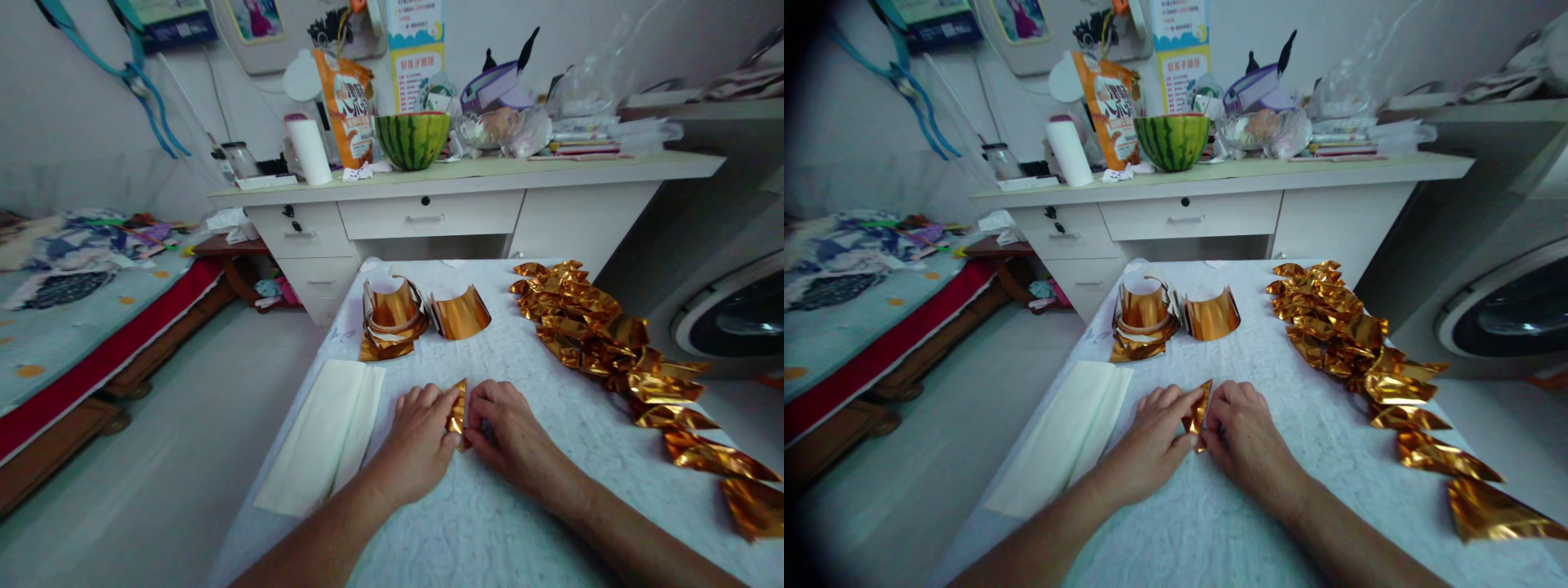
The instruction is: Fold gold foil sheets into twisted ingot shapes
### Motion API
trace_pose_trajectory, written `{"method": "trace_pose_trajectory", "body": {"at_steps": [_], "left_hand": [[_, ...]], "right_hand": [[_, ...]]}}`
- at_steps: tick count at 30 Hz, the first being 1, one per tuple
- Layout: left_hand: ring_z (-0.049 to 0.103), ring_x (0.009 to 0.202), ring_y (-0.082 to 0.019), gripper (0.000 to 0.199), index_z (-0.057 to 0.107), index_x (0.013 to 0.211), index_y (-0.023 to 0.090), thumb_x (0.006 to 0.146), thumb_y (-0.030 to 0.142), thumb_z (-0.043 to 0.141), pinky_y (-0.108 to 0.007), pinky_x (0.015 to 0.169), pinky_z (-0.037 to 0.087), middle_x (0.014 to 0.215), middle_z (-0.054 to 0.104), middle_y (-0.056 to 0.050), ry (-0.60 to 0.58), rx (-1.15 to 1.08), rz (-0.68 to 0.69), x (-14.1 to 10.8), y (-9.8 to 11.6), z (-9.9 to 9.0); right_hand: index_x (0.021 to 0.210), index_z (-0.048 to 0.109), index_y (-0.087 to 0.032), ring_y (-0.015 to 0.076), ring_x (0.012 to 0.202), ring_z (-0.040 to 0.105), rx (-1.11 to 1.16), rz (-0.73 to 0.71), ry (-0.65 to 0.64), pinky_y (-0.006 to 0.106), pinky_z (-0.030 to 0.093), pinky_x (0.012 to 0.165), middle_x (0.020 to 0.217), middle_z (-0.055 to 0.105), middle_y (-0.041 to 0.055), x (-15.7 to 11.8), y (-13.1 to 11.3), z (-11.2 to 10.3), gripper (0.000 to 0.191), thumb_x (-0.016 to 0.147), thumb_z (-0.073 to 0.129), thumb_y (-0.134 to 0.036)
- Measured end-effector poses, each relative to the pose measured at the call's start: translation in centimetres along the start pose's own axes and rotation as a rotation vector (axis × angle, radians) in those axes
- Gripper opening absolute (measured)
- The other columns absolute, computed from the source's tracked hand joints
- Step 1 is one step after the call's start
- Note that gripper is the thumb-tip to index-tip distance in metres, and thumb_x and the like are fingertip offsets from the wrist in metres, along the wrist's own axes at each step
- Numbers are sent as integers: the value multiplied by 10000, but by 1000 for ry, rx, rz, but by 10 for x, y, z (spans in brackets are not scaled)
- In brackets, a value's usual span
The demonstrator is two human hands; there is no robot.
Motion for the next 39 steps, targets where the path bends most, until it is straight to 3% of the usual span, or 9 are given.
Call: {"method": "trace_pose_trajectory", "body": {"at_steps": [10,16,20,25,39], "left_hand": [[475,1069,-222,515,474,1311,259,825,90,505,-386,987,399,1108,504,-45,69,-95,39,0,3,0],[507,1066,-207,322,540,1057,221,783,53,536,-364,959,429,1072,530,-31,90,-188,23,3,2,-3],[507,1040,-205,281,548,996,220,779,42,526,-358,928,430,1042,535,-26,94,-171,45,3,3,-4],[518,924,-183,164,525,769,194,790,32,516,-306,825,426,900,542,-12,58,-169,61,6,4,-5],[535,961,-190,125,589,804,200,816,79,558,-313,844,409,938,584,-10,58,-148,107,7,4,-4]], "right_hand": [[733,582,-192,215,853,479,-19,-5,-3,365,387,749,874,566,52,-1,-1,1,90,783,594,-118],[775,575,-191,218,868,482,13,17,0,364,384,753,892,579,51,-1,0,1,93,801,630,-120],[771,599,-202,219,890,490,30,0,-2,371,385,773,912,581,47,-1,4,3,94,803,634,-121],[785,615,-210,219,897,494,31,-30,-18,373,390,781,928,575,46,-2,0,0,89,808,616,-124],[847,581,-209,248,926,477,-16,-19,-33,409,399,803,982,547,73,-8,-7,-3,68,828,636,-245]]}}
Point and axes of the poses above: each hand's wrist, its own x-axis towards the middle knuckle, its own z-axis out of the palm, y = z × x, the point moved 4 cm from there along x, towards the middle knuckle
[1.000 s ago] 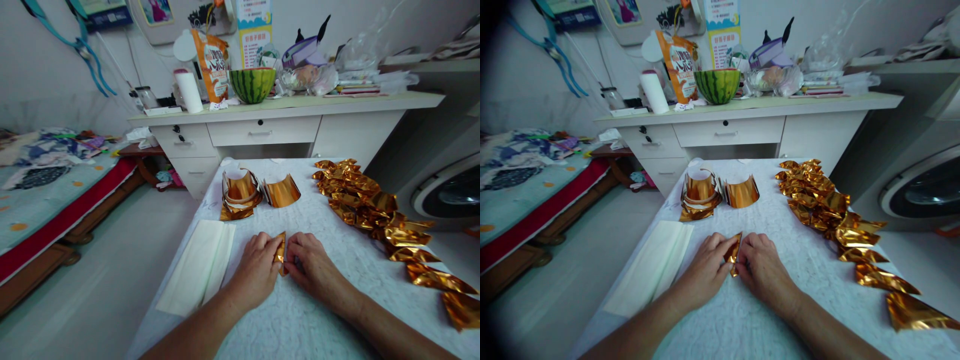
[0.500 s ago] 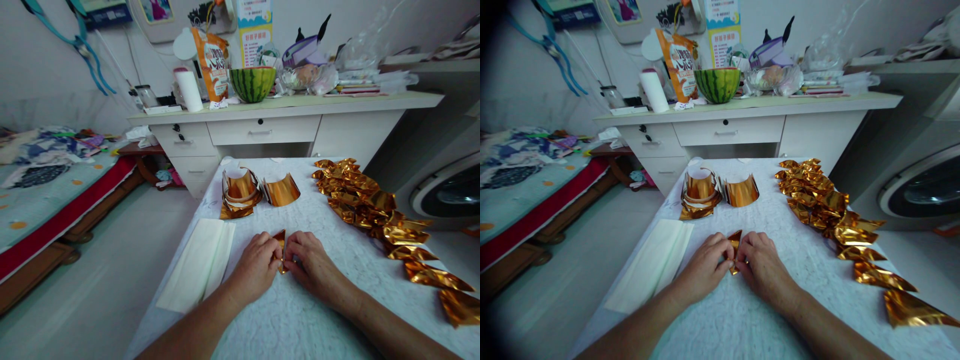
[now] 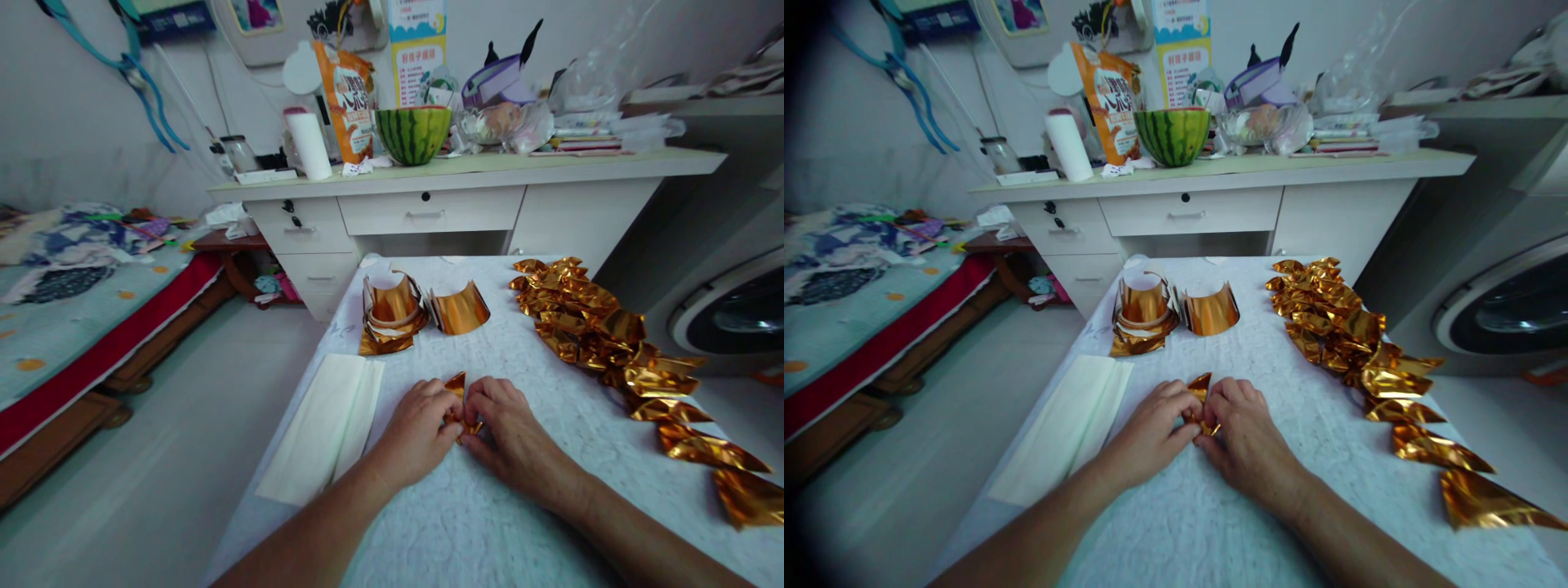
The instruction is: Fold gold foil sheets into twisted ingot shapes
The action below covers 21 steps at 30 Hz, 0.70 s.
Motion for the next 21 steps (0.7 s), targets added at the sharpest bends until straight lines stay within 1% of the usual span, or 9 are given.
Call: {"method": "trace_pose_trajectory", "body": {"at_steps": [3,11,15,21], "left_hand": [[532,954,-190,117,584,788,199,803,83,585,-304,825,404,931,583,-6,17,-11,-11,0,-2,2],[527,924,-194,118,597,781,200,785,84,621,-304,801,400,901,576,-7,-4,-1,-45,2,-2,2],[525,937,-198,113,603,782,200,787,88,616,-309,811,400,902,575,-10,-20,-3,-56,2,0,2],[519,949,-194,134,601,805,204,780,72,595,-310,827,396,924,573,-9,-24,-14,-63,1,-1,4]], "right_hand": [[841,574,-204,251,932,477,4,6,-7,410,397,806,989,544,76,0,-1,0,87,829,641,-259],[818,567,-207,232,911,495,50,3,-30,380,395,792,969,556,60,2,8,2,96,837,648,-254],[839,575,-204,223,901,495,67,5,-26,373,388,792,946,558,53,3,10,0,57,840,605,-157],[894,571,-210,233,948,476,55,78,-11,380,382,808,1008,544,56,3,10,-3,237,749,551,-24]]}}
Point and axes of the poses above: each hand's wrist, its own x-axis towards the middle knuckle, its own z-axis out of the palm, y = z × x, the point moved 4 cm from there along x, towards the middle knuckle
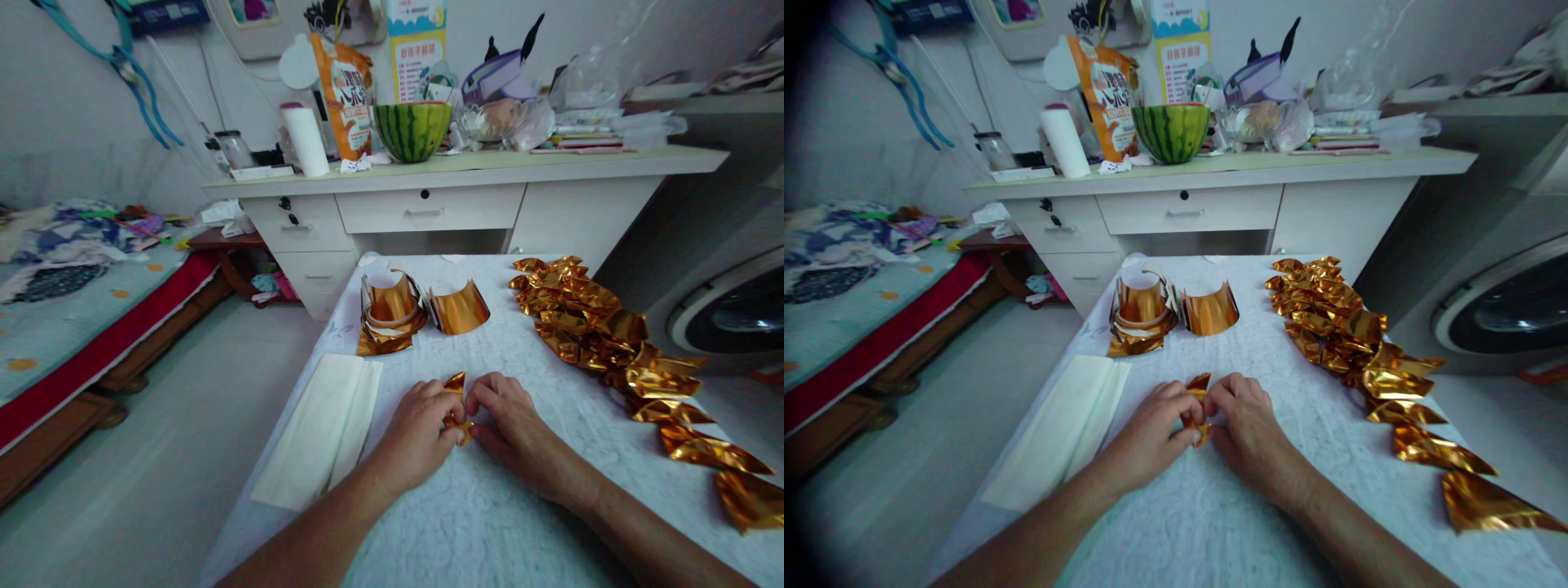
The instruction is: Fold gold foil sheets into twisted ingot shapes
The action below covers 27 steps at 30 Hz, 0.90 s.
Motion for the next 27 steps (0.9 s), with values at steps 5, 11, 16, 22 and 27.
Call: {"method": "trace_pose_trajectory", "body": {"at_steps": [5,11,16,22,27], "left_hand": [[512,956,-192,133,590,820,212,779,87,607,-311,831,394,937,562,-4,6,19,-1,-2,1,0],[499,996,-205,162,571,859,217,758,164,686,-327,862,391,976,549,-3,7,37,9,-6,2,-1],[498,996,-199,162,570,856,213,763,152,688,-323,869,387,980,550,-2,1,32,16,-6,2,-1],[501,986,-203,139,573,846,209,778,157,682,-329,865,386,975,555,-7,-11,36,0,-5,3,-1],[497,988,-211,148,580,869,214,780,172,690,-335,860,386,989,558,-11,-21,34,-17,-6,3,0]], "right_hand": [[963,559,-215,241,975,463,-9,5,19,393,375,828,1050,529,61,-1,1,0,355,695,514,14],[987,549,-218,242,967,453,-31,-15,28,398,373,823,1054,526,61,-2,2,2,365,696,504,-2],[948,526,-205,242,933,453,-73,-16,45,395,379,800,1016,529,67,-3,2,3,231,754,544,-80],[990,520,-215,251,927,467,-105,-15,76,398,388,790,1030,538,69,-3,4,4,237,775,595,-151],[1140,501,-240,267,982,468,-122,-17,95,427,392,832,1122,522,88,-4,7,-1,392,776,594,-130]]}}
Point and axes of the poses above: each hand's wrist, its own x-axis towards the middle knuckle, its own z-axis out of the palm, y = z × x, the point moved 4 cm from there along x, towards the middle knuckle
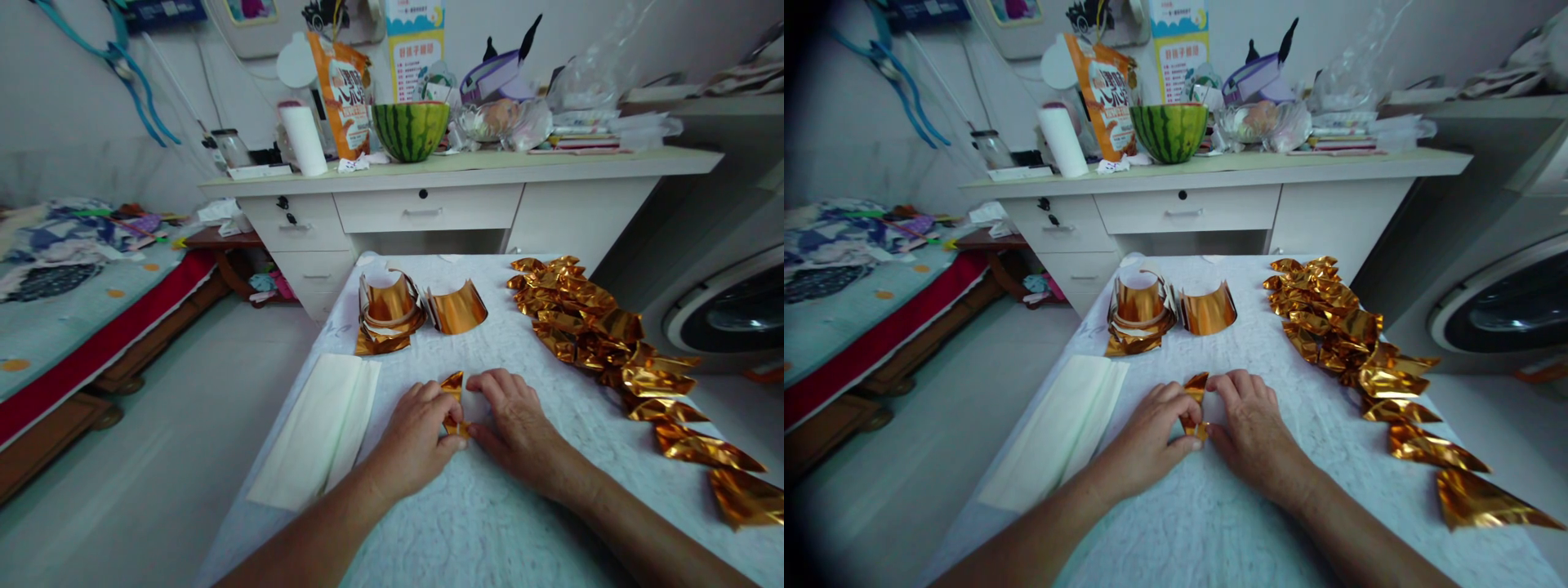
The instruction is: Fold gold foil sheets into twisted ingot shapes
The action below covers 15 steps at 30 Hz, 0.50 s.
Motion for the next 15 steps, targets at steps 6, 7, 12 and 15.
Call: {"method": "trace_pose_trajectory", "body": {"at_steps": [6,7,12,15], "left_hand": [[499,978,-205,161,577,879,216,777,177,695,-326,848,384,986,555,-6,18,-9,6,-1,0,1],[500,980,-206,158,577,875,215,776,178,695,-326,849,383,983,555,-7,18,-7,5,-1,0,1],[503,983,-210,133,587,877,211,787,175,679,-329,847,390,972,557,-10,15,7,15,-2,1,0],[506,986,-211,126,591,892,208,801,152,658,-333,853,399,974,567,-16,10,16,55,-2,2,-1]], "right_hand": [[1248,463,-277,273,1030,476,-10,-45,-18,434,400,871,1166,516,89,1,8,-6,536,758,604,-111],[1255,459,-271,273,1029,479,-6,-47,-22,434,403,871,1166,519,91,1,9,-7,540,758,600,-110],[1135,511,-197,276,1016,491,38,-47,10,450,414,870,1123,551,111,5,19,-14,378,769,534,-107],[1212,507,-183,299,1151,448,65,-109,58,499,367,963,1245,533,130,10,17,-15,432,786,494,-117]]}}
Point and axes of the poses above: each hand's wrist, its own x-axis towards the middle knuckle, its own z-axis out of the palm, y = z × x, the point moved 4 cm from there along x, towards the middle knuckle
